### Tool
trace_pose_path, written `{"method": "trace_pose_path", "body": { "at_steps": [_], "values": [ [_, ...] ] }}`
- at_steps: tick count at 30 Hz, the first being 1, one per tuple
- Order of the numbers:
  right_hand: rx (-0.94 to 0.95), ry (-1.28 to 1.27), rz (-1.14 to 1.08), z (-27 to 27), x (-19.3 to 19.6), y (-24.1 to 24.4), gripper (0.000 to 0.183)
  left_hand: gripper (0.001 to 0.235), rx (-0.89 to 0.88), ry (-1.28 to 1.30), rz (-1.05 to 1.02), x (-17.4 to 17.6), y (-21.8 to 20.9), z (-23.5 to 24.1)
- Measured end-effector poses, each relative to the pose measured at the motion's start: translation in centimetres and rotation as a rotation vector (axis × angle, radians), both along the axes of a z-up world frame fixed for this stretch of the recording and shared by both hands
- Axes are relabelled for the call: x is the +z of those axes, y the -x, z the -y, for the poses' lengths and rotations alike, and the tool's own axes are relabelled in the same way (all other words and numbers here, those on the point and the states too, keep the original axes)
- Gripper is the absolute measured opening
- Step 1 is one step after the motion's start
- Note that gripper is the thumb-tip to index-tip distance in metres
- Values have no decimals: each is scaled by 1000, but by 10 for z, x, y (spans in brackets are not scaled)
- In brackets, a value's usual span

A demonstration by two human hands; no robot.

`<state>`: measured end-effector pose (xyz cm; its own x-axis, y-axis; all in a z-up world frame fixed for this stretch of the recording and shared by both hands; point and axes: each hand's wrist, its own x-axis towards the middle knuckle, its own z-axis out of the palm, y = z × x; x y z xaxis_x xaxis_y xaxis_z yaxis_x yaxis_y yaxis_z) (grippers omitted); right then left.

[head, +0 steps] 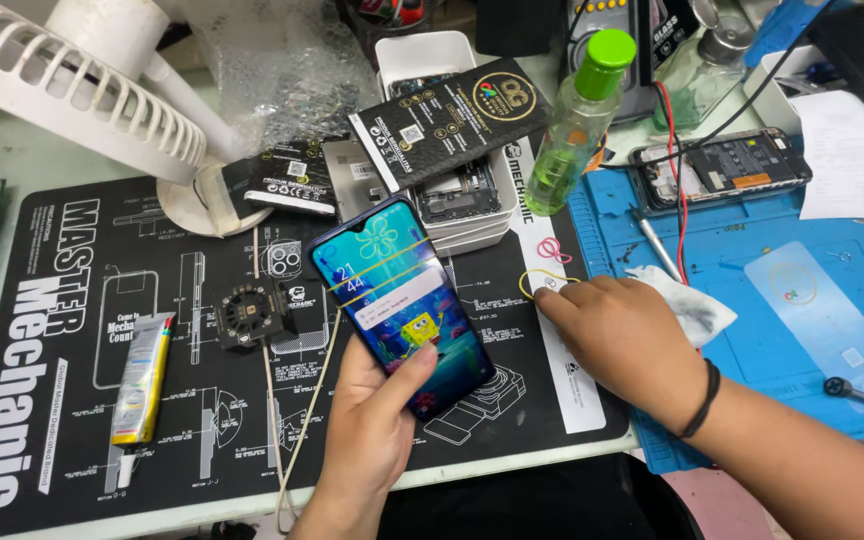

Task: The person cleans a smartphone by spraying liquid onto the screen and wiping it with a white cloth. They then wipe the back and sides of the phone, remove rubber bands, and reapply them to secure the device.

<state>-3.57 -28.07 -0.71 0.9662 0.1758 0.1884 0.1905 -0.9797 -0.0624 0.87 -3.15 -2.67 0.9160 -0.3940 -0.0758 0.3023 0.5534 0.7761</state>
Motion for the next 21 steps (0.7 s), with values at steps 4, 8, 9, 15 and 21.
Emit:
{"method": "trace_pose_path", "body": {
  "at_steps": [4, 8, 9, 15, 21],
  "values": [
    [-86, -89, -42, 7, -14, -5, 34, 51, 38, -22, 107, -2, 2, 2],
    [19, -690, -17, 26, -8, -10, 21, 51, 84, 29, 103, -4, -2, 2],
    [-41, -799, -74, 25, -8, -8, 17, 51, 79, 60, 77, -5, -1, 2],
    [-165, -1375, -450, -2, -9, -3, 26, 40, 51, 126, 62, -7, 2, 22],
    [-129, -1448, -365, 10, 15, -8, 29, 77, -342, 264, 127, 12, -13, -7]
  ]
}}
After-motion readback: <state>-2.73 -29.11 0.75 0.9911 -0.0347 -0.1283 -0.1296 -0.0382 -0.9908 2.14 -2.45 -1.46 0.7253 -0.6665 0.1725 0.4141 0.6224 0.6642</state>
